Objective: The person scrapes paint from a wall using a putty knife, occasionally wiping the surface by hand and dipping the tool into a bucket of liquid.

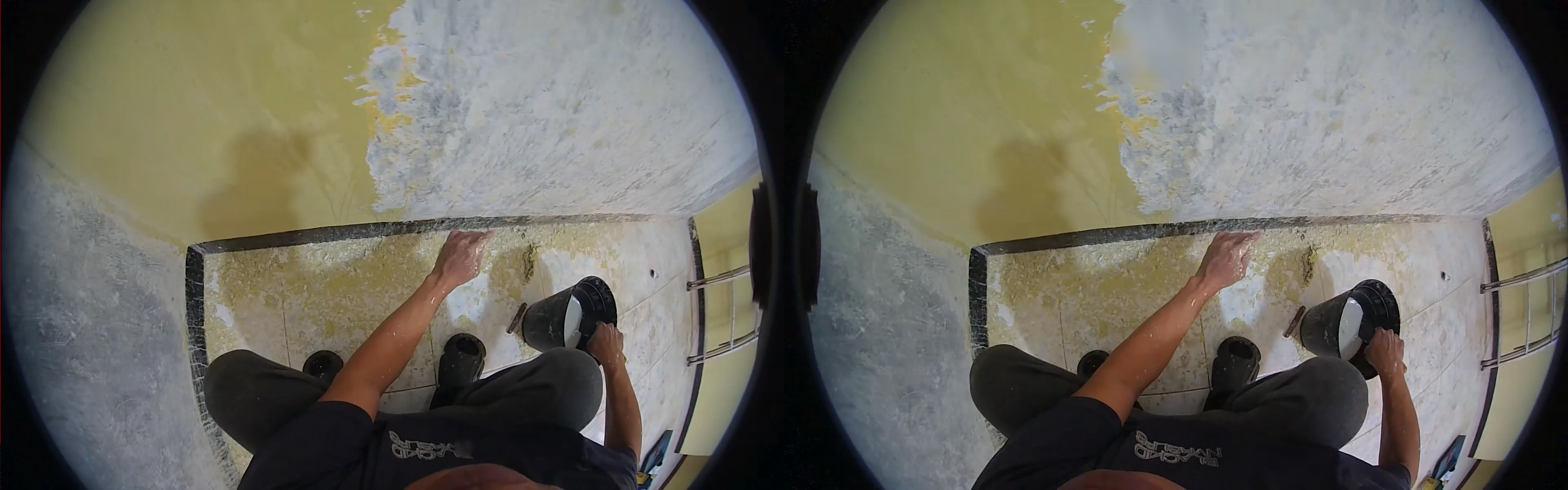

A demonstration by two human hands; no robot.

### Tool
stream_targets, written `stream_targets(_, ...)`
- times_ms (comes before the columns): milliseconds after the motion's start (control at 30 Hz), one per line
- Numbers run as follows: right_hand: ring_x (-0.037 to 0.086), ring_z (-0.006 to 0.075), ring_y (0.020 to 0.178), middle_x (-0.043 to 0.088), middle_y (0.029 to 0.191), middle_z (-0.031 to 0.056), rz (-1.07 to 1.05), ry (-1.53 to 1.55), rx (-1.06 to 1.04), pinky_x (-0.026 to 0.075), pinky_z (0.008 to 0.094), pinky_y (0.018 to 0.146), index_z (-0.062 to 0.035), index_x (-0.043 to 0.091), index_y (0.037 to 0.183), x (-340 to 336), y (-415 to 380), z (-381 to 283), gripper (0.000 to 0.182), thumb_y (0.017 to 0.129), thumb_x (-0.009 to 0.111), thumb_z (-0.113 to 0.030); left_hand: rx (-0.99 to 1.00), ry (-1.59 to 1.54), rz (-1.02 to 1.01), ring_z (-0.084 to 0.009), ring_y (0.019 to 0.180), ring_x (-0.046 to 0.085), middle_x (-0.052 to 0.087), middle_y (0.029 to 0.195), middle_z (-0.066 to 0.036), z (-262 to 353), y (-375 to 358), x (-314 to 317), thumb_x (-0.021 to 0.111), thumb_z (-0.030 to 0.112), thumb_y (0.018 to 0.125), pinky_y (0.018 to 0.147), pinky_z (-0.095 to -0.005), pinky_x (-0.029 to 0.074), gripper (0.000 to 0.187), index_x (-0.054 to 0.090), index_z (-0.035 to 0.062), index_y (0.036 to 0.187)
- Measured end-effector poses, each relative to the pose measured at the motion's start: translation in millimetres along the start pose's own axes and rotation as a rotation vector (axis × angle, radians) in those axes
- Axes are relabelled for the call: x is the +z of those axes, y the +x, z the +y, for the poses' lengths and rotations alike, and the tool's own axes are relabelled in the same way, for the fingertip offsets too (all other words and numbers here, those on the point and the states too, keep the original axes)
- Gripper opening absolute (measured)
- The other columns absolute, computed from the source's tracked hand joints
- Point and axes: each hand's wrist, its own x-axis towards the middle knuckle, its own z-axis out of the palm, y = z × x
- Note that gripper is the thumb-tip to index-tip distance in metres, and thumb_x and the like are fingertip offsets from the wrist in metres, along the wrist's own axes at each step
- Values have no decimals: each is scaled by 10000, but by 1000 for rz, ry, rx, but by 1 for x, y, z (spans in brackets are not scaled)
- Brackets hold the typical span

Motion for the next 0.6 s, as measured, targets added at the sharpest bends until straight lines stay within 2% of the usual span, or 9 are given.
stream_targets(133, 631, 429, 840, 641, 856, 249, 292, 106, 51, 495, 523, 730, -12, 622, 1016, -70, 7, -10, 267, 860, 580, -225, -293, -190, -254, -269, 907, 679, 710, 957, -115, 29, 37, -34, 577, 164, 887, 803, -344, 500, 304, 657, 51, 1158)
stream_targets(200, 618, 444, 798, 641, 834, 272, 529, 301, -25, 481, 512, 678, 27, 611, 1017, -125, 23, -38, 376, 884, 614, -324, -305, -560, 148, -198, 841, 693, 722, 904, -95, 38, 54, -37, 631, 249, 895, 711, -297, 513, 343, 657, 19, 1149)
stream_targets(233, 625, 371, 678, 633, 733, 224, 430, 595, -90, 465, 455, 602, 51, 594, 989, -163, 31, -57, 402, 906, 613, -343, -294, -575, 146, -198, 841, 693, 722, 904, -95, 45, 66, -48, 631, 249, 895, 711, -297, 513, 343, 657, 19, 1149)
stream_targets(300, 488, 75, 542, 482, 589, -16, 228, 1187, -99, 382, 263, 469, -6, 601, 921, -227, 27, -114, 356, 947, 595, -362, -388, -880, 176, -159, 886, 673, 715, 935, -73, 62, 91, -83, 637, 336, 917, 735, -304, 519, 402, 653, 11, 1154)
stream_targets(333, 470, 54, 517, 482, 599, -44, 220, 1306, -105, 366, 231, 453, -38, 610, 928, -257, 20, -148, 287, 951, 599, -323, -380, -894, 178, -159, 886, 673, 715, 935, -73, 71, 101, -99, 637, 336, 917, 735, -304, 519, 402, 653, 11, 1154)
stream_targets(400, 491, 80, 510, 528, 638, -10, 297, 1599, -446, 392, 239, 455, -24, 598, 954, -272, 42, -193, 236, 971, 568, -258, -395, -1342, 272, -147, 828, 662, 700, 907, -75, 85, 118, -130, 647, 409, 911, 694, -311, 523, 440, 692, -2, 1062)
stream_targets(500, 474, 70, 461, 557, 609, 9, 108, 1714, -381, 368, 213, 412, -49, 602, 907, -312, 47, -252, 298, 977, 557, -336, -365, -1348, 423, -120, 785, 630, 684, 879, -61, 90, 126, -161, 615, 432, 929, 693, -267, 509, 436, 707, 12, 998)
stream_targets(533, 443, 85, 389, 546, 571, 18, 99, 1736, -391, 335, 217, 359, -64, 596, 862, -316, 53, -267, 329, 965, 563, -375, -412, -1342, 529, -115, 625, 585, 641, 703, -42, 102, 130, -173, 573, 458, 948, 574, -255, 475, 484, 701, 7, 828)
stream_targets(600, 421, 73, 376, 517, 510, 2, 138, 1785, -412, 324, 220, 351, -63, 624, 749, -317, 65, -291, 453, 950, 563, -464, -469, -1238, 484, -120, 582, 569, 631, 689, -43, 90, 125, -179, 553, 464, 957, 530, -267, 450, 489, 681, 16, 809)
